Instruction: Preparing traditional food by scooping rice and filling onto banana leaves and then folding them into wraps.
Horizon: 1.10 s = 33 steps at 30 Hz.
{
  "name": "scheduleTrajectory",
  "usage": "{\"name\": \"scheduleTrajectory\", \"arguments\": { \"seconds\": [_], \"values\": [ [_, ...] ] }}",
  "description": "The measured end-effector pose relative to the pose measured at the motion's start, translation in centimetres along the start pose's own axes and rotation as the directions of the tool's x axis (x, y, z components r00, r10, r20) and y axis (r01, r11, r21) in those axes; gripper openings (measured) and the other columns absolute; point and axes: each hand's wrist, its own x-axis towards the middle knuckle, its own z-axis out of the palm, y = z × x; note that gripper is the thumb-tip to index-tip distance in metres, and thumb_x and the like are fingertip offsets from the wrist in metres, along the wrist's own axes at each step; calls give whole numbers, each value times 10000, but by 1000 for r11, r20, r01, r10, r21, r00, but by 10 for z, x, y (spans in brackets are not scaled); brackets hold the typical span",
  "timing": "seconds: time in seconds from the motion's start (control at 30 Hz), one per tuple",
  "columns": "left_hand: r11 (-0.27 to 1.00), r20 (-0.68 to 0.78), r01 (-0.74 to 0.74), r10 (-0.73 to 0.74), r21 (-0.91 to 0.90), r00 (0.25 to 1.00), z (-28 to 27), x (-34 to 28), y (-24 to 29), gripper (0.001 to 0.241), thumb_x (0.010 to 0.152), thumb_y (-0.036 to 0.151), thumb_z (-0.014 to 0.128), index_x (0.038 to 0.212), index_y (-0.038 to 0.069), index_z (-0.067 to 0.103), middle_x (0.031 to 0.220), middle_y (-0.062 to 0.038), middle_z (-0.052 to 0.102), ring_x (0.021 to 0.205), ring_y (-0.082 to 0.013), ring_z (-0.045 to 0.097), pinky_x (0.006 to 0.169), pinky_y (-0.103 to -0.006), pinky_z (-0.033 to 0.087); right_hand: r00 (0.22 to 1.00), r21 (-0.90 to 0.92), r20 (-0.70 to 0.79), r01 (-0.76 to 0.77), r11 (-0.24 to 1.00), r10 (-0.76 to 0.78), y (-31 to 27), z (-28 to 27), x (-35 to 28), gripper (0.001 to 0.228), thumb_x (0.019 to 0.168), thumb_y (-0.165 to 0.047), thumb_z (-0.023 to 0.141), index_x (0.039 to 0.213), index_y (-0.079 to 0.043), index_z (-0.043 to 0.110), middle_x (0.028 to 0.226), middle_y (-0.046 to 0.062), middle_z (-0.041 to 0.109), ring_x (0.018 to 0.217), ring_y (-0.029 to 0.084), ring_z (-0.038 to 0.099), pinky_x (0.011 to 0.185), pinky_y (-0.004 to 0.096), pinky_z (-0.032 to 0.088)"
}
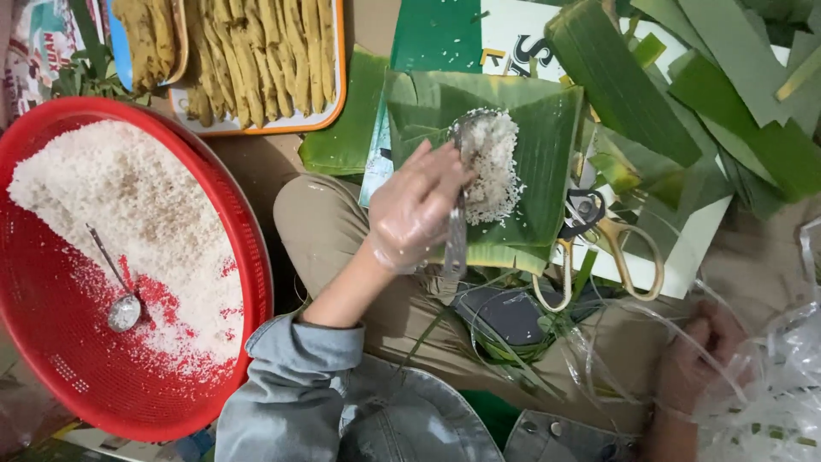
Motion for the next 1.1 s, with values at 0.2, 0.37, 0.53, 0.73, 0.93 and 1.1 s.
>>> {"name": "scheduleTrajectory", "arguments": {
  "seconds": [0.2,0.37,0.53,0.73,0.93,1.1],
  "values": [
    [942,-192,279,-314,-188,930,-5,10,-14,237,884,-119,734,974,97,699,861,-31,770,544,-67,547,520,-197,507,1000,-29,17,-11,1000,11,-8,-3,2,194,1078,197,509,1236,191,622,1184,338,668,984,416,584,928,482,486],
    [512,-117,497,-770,-701,628,-43,-1,-33,138,947,-33,705,957,96,655,986,-68,737,856,-143,730,840,-284,667,999,-76,34,-20,997,23,-27,-7,10,210,1085,168,524,1221,228,672,1146,355,681,931,420,599,872,478,506],
    [-23,91,567,-992,-823,91,-117,-13,-55,349,816,175,808,989,-9,568,913,-114,671,780,-243,728,852,-382,668,913,90,241,-358,930,328,-29,-19,12,299,1141,42,492,1411,161,541,1205,247,561,981,283,488,913,373,421],
    [206,-309,753,-951,-625,4,-231,-94,-98,293,1032,143,743,1198,48,520,803,-5,715,724,-147,767,665,-267,681,996,14,88,2,1000,-3,-102,-20,59,123,1129,207,735,1251,201,725,965,234,654,721,223,466,671,334,407],
    [-91,-299,927,-931,-364,-209,-256,-176,-126,230,1045,382,748,947,256,583,853,112,643,836,-44,713,725,-236,521,928,320,273,162,933,-255,-199,22,127,192,960,97,686,1150,129,697,790,142,669,529,134,496,460,252,356],
    [410,-398,776,-687,480,609,-191,-173,-89,662,1196,233,612,1628,155,116,1716,-103,216,1600,-297,239,1364,-517,227,818,656,473,-79,750,-327,-170,36,119,1228,916,-1004,79,1315,44,579,1084,157,750,627,82,743,432,158,579]
  ]
}}
